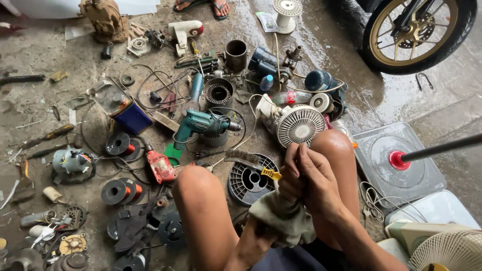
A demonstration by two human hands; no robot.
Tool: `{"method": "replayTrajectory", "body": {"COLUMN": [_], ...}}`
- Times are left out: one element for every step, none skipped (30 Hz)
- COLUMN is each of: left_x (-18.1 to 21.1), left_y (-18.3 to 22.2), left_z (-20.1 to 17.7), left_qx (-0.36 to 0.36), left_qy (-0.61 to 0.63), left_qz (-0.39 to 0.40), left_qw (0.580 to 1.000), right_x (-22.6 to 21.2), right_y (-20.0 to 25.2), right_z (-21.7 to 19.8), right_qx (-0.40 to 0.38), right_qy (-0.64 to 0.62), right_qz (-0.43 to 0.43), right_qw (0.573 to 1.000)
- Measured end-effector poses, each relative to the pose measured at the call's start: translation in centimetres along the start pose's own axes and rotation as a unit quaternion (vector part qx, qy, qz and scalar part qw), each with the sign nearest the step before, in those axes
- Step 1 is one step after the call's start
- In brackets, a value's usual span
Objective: Disassembling a transformer component using a screwdriver and hands on a workshop floor.
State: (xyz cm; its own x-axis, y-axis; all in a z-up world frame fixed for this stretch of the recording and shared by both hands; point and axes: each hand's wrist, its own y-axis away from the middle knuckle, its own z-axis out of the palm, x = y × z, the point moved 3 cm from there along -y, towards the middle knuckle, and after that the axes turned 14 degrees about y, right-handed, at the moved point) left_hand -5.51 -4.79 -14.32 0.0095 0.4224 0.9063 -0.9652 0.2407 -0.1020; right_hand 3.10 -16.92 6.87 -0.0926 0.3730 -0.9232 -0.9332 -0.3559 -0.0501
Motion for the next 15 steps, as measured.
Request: {"method": "replayTrajectory", "body": {"left_x": [2.8,0.3,-2.0,-4.3,-5.3,-6.3,-7.1,-6.4,-5.5,-4.6,-0.9,2.2,5.3,5.0,5.4], "left_y": [-0.9,-0.3,0.4,1.2,1.2,1.3,1.0,1.1,0.7,0.3,-0.5,-1.5,-2.0,-2.2,-2.6], "left_z": [1.0,0.4,-0.1,-0.7,-0.5,-0.5,-0.7,-0.6,-0.5,-0.5,1.0,2.4,4.2,4.1,3.7], "left_qx": [-0.008,-0.007,-0.009,-0.011,-0.007,0.034,0.077,0.082,0.074,0.064,0.069,0.029,-0.01,-0.005,0.047], "left_qy": [0.008,0.006,-0.006,-0.018,-0.02,-0.145,-0.268,-0.271,-0.248,-0.225,-0.227,-0.037,0.156,0.156,-0.028], "left_qz": [0.011,0.015,0.052,0.089,0.091,0.097,0.103,0.108,0.164,0.219,0.225,0.135,0.036,0.04,0.161], "left_qw": [1.0,1.0,0.999,0.996,0.996,0.984,0.955,0.953,0.952,0.947,0.945,0.99,0.987,0.987,0.985], "right_x": [-0.3,-0.3,-0.2,-0.1,-0.1,-0.1,-0.2,0.1,0.3,0.5,0.3,0.2,0.3,0.3,0.1], "right_y": [-0.1,-0.2,-0.3,-0.3,-0.3,-0.3,-0.5,-0.5,-0.8,-1.2,-1.3,-1.5,-1.5,-1.4,-1.7], "right_z": [0.3,0.2,0.1,0.1,0.1,0.2,0.3,-0.1,-0.4,-0.7,-0.5,-0.5,-0.4,-0.3,-0.1], "right_qx": [0.021,0.017,0.017,0.018,0.013,0.024,0.03,0.022,-0.001,-0.025,-0.033,-0.032,-0.03,-0.036,-0.046], "right_qy": [0.011,0.011,0.001,-0.008,-0.009,-0.01,-0.01,-0.01,-0.023,-0.036,-0.035,-0.038,-0.041,-0.041,-0.032], "right_qz": [0.011,0.009,0.003,-0.004,-0.003,0.001,0.002,0.001,-0.012,-0.025,-0.026,-0.024,-0.018,-0.015,-0.021], "right_qw": [1.0,1.0,1.0,1.0,1.0,1.0,0.999,1.0,1.0,0.999,0.998,0.998,0.999,0.998,0.998]}}
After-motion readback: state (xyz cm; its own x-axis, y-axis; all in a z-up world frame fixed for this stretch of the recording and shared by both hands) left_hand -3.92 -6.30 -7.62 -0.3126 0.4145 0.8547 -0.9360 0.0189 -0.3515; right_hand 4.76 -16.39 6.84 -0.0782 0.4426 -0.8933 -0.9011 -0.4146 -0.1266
